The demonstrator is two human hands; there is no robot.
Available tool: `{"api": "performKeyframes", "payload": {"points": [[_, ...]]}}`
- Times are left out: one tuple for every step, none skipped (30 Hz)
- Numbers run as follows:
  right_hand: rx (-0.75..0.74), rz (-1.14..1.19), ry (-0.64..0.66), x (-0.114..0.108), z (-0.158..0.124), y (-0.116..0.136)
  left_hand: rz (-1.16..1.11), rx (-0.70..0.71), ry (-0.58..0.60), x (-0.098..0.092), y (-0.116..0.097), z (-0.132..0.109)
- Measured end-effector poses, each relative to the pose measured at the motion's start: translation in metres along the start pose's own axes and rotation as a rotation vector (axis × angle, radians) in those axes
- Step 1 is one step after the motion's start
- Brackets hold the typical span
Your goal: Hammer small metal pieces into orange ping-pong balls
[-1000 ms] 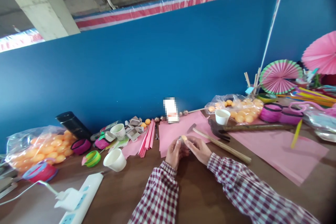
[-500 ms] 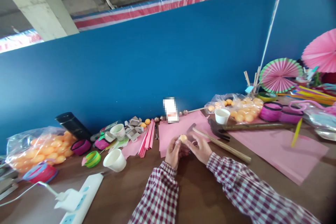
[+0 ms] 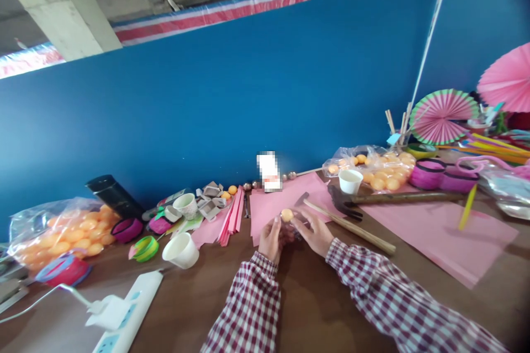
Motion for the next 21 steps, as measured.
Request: {"api": "performKeyframes", "payload": {"points": [[0.006,0.013,-0.001,0.0,0.0,-0.001,-0.006,0.004,0.009,0.0,0.0,0.0],[0.01,0.026,0.001,0.0,0.0,-0.001,-0.011,0.006,0.012,0.001,0.0,0.0],[0.012,0.037,0.002,0.0,-0.001,-0.001,-0.013,0.005,0.011,0.0,0.0,0.0],[0.012,0.046,0.004,0.001,-0.001,-0.001,-0.012,0.003,0.009,0.0,-0.001,0.0],[0.011,0.054,0.004,0.001,-0.001,-0.001,-0.006,0.002,0.007,0.0,-0.001,0.001],[0.009,0.063,0.002,0.001,-0.002,-0.001,0.005,0.003,0.007,-0.001,-0.001,0.001],[0.006,0.072,-0.001,0.002,-0.002,-0.001,0.017,0.007,0.007,-0.001,-0.001,0.001],[0.005,0.082,0.0,0.002,-0.002,-0.001,0.028,0.013,0.007,-0.001,-0.002,0.001],[0.007,0.092,0.002,0.003,-0.002,-0.002,0.037,0.023,0.005,-0.001,-0.003,0.0],[0.011,0.102,0.004,0.003,-0.002,-0.003,0.043,0.036,0.001,-0.001,-0.004,0.0],[0.016,0.108,0.001,0.003,-0.002,-0.004,0.045,0.048,-0.003,-0.001,-0.005,0.0],[0.02,0.11,-0.003,0.003,-0.002,-0.004,0.043,0.058,-0.005,-0.001,-0.005,0.0],[0.022,0.112,-0.007,0.003,-0.002,-0.004,0.037,0.062,-0.002,0.0,-0.005,-0.001],[0.019,0.111,-0.008,0.003,-0.001,-0.003,0.027,0.063,0.003,0.0,-0.005,-0.001],[0.012,0.108,-0.006,0.003,-0.001,-0.002,0.011,0.061,0.01,0.001,-0.004,0.0],[0.004,0.102,0.005,0.002,0.0,0.0,-0.013,0.06,0.015,0.001,-0.004,0.0],[-0.006,0.09,0.014,0.001,0.001,0.002,-0.044,0.059,0.016,0.0,-0.003,0.001],[-0.014,0.069,0.016,-0.001,0.002,0.004,-0.08,0.059,0.011,-0.001,-0.003,0.001],[-0.017,0.037,0.006,-0.005,0.003,0.005,-0.12,0.053,0.001,-0.003,-0.003,0.002],[-0.017,-0.004,-0.021,-0.01,0.005,0.006,-0.161,0.044,-0.013,-0.006,-0.003,0.003],[-0.014,-0.054,-0.051,-0.016,0.006,0.006,-0.197,0.029,-0.025,-0.008,-0.003,0.003]]}}
Point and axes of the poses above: each hand's wrist, its own z-axis towards the middle knuckle, its own x-axis out of the palm, y = z × x, the point moved 7 cm from there along z, towards the middle knuckle, and after that the axes turned 7 degrees about z, right-handed, at the moved point
